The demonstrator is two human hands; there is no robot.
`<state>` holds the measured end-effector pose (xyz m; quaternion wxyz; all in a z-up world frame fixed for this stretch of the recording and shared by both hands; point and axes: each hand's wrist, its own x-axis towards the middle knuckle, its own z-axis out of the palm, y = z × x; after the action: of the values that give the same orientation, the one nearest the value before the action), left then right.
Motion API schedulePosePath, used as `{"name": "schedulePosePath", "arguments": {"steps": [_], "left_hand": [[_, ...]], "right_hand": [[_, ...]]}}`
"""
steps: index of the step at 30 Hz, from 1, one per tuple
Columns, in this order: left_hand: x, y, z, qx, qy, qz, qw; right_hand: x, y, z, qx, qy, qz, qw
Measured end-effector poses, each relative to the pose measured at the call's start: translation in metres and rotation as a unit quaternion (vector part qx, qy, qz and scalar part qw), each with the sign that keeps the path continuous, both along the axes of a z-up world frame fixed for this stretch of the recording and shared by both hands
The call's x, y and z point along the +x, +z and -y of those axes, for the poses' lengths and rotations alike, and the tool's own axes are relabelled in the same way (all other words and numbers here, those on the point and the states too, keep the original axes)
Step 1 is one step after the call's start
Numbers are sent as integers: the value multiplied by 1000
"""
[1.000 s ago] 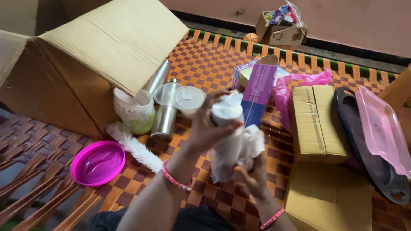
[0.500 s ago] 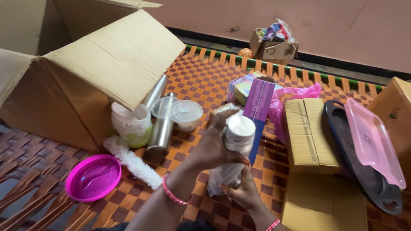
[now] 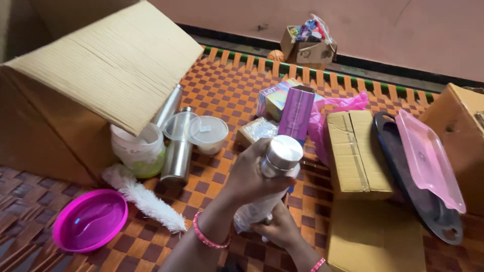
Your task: The person wipes a small plastic container, a stainless steel thermos, and a rectangular product box using a white cloth. The person handles each item one at a time, wiping the exterior surfaces before setting them down on the woven mat.
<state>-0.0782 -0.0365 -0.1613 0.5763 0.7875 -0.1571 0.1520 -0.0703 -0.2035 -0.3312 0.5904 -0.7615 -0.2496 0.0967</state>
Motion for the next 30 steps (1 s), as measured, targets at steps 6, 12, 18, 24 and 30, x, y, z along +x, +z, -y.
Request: {"name": "schedulePosePath", "arguments": {"steps": [6, 12, 18, 24, 30], "left_hand": [[4, -29, -21, -54, -27, -6, 998], [6, -87, -20, 93, -27, -175, 980], [12, -112, -31, -64, -103, -229, 966], [12, -109, -29, -188, -133, -213, 950], [15, -112, -26, -363, -98, -132, 917]], "right_hand": [[-1, 1, -5, -50, -29, 67, 996], [-3, 17, -7, -49, -59, -98, 992], [-6, 13, -8, 14, -35, -82, 996], [-3, 8, -5, -9, -67, -10, 998], [4, -15, -3, 79, -20, -114, 990]]}}
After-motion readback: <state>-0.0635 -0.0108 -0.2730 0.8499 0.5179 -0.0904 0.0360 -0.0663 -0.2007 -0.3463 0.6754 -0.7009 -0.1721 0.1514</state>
